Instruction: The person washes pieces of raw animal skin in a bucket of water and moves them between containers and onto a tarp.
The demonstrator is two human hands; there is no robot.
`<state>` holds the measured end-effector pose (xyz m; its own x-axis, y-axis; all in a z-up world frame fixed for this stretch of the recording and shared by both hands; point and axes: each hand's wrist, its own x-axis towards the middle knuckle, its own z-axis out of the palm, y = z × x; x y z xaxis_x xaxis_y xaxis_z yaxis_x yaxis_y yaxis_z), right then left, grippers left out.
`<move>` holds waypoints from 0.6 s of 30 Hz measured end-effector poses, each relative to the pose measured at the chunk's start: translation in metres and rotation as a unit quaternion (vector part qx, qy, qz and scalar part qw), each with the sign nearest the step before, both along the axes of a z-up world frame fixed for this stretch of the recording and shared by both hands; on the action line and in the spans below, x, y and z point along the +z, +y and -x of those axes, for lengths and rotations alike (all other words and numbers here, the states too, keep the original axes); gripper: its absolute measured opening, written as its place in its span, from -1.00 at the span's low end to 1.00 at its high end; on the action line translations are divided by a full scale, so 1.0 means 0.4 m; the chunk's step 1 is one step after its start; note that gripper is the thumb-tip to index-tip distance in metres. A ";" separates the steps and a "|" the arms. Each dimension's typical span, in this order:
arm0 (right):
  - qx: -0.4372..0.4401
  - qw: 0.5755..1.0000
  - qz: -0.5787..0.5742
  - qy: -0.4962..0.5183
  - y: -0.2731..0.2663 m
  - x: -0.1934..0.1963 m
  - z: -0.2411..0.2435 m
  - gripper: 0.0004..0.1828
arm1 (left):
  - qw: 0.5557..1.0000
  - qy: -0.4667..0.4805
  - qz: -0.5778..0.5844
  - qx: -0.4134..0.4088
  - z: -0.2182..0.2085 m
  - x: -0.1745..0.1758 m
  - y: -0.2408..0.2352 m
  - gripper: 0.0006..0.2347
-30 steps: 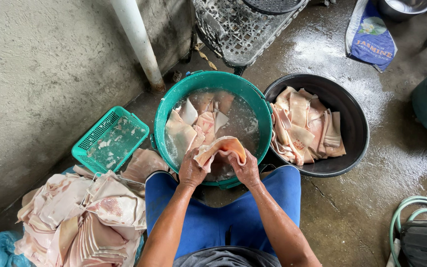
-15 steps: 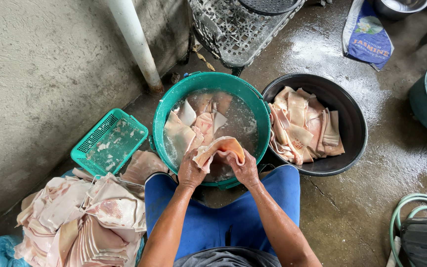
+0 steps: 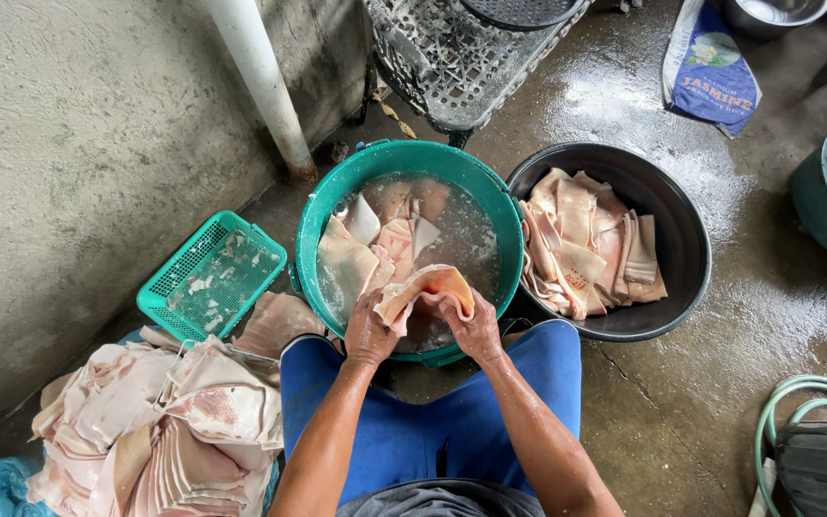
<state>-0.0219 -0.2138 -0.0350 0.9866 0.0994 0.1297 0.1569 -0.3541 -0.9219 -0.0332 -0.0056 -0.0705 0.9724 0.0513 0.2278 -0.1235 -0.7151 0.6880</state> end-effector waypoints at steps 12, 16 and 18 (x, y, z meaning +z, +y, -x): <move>0.005 1.000 0.003 -0.024 -0.001 -0.006 -0.003 -0.72 | 1.000 -0.013 -0.001 0.000 -0.001 0.002 -0.002 -0.69; -0.004 1.000 0.006 -0.006 -0.001 -0.011 -0.003 -0.71 | 1.000 -0.020 0.007 0.004 0.001 0.003 -0.001 -0.69; -0.004 1.000 0.007 -0.012 -0.005 -0.012 -0.004 -0.72 | 1.000 -0.019 0.008 0.006 0.000 0.001 -0.002 -0.69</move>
